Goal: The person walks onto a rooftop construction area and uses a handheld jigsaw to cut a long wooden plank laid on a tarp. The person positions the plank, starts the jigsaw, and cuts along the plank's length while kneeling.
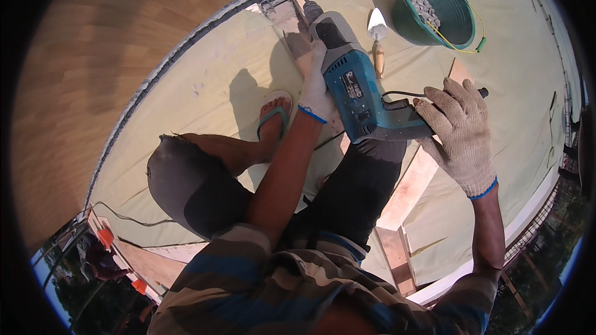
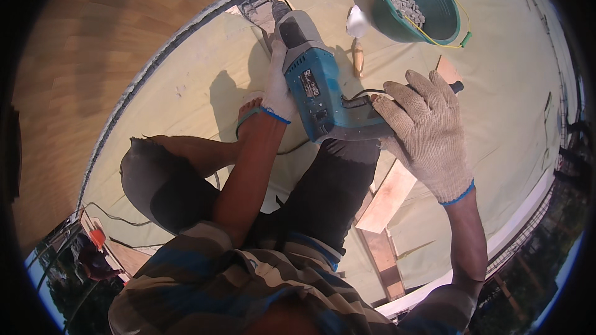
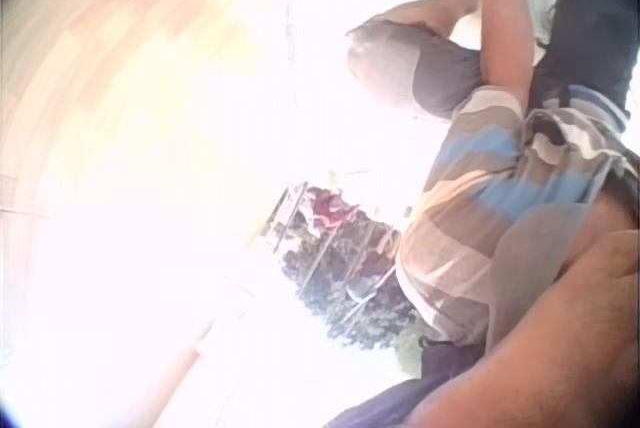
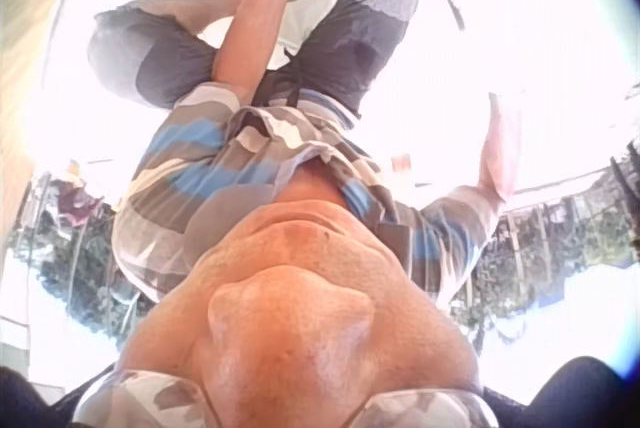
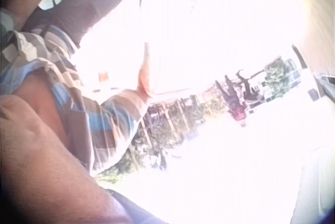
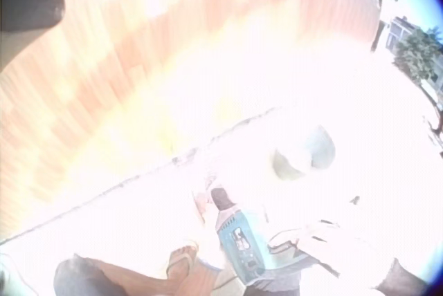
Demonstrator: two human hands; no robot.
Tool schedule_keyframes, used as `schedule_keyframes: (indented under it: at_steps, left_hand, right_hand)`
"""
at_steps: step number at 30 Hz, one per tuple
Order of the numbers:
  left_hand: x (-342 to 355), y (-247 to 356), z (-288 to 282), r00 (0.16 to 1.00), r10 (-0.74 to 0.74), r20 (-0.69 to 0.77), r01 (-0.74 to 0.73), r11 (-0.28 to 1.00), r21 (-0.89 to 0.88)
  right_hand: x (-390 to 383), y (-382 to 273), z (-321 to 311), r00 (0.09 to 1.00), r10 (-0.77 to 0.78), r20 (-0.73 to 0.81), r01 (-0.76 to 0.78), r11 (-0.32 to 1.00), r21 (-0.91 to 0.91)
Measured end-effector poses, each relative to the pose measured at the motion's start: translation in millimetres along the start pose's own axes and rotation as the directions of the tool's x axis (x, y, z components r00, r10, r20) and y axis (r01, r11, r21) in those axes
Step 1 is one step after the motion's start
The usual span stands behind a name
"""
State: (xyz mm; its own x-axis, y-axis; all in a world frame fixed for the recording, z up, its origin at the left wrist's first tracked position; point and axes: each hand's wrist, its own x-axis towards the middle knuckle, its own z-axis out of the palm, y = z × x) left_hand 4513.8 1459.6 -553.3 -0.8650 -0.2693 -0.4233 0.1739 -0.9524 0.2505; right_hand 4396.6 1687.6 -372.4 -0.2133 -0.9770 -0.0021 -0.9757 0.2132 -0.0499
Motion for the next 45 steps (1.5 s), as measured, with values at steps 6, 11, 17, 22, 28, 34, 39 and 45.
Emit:
schedule_keyframes:
  at_steps: [6,11,17,22,28,34,39,45]
  left_hand:
    - [11.9,-13.5,-91.4,0.999,-0.016,-0.036,0.009,0.986,-0.169]
    - [14.7,-13.6,-139.6,0.997,-0.059,-0.046,0.050,0.982,-0.181]
    - [15.0,-25.1,-155.7,0.995,-0.057,-0.088,0.046,0.992,-0.115]
    - [-4.5,-54.8,-162.8,0.967,-0.019,-0.255,0.007,0.999,-0.047]
    - [1.9,-88.2,-201.3,0.922,-0.252,-0.293,0.193,0.957,-0.218]
    - [-7.1,-129.4,-268.9,0.952,-0.027,-0.305,0.201,0.806,0.556]
    - [-17.0,-152.7,-215.0,0.990,-0.051,0.135,-0.033,0.831,0.555]
    - [-72.5,-206.6,-224.1,0.950,-0.270,-0.155,0.120,-0.141,0.983]
  right_hand:
    - [9.3,-70.7,79.1,0.681,0.622,-0.387,-0.391,0.756,0.525]
    - [39.1,-106.9,137.3,0.375,0.864,0.336,-0.141,-0.305,0.942]
    - [56.3,-96.5,188.2,0.487,0.745,0.456,0.316,-0.637,0.703]
    - [52.5,-115.9,176.4,0.628,0.666,0.402,0.084,-0.572,0.816]
    - [48.3,-120.2,183.4,0.750,0.608,0.260,-0.140,-0.238,0.961]
    - [44.4,-125.2,166.8,0.716,0.643,0.271,-0.200,-0.183,0.963]
    - [37.7,-121.5,173.4,0.704,0.690,0.171,-0.158,-0.083,0.984]
    - [42.5,-126.6,169.1,0.718,0.660,0.220,-0.157,-0.154,0.975]
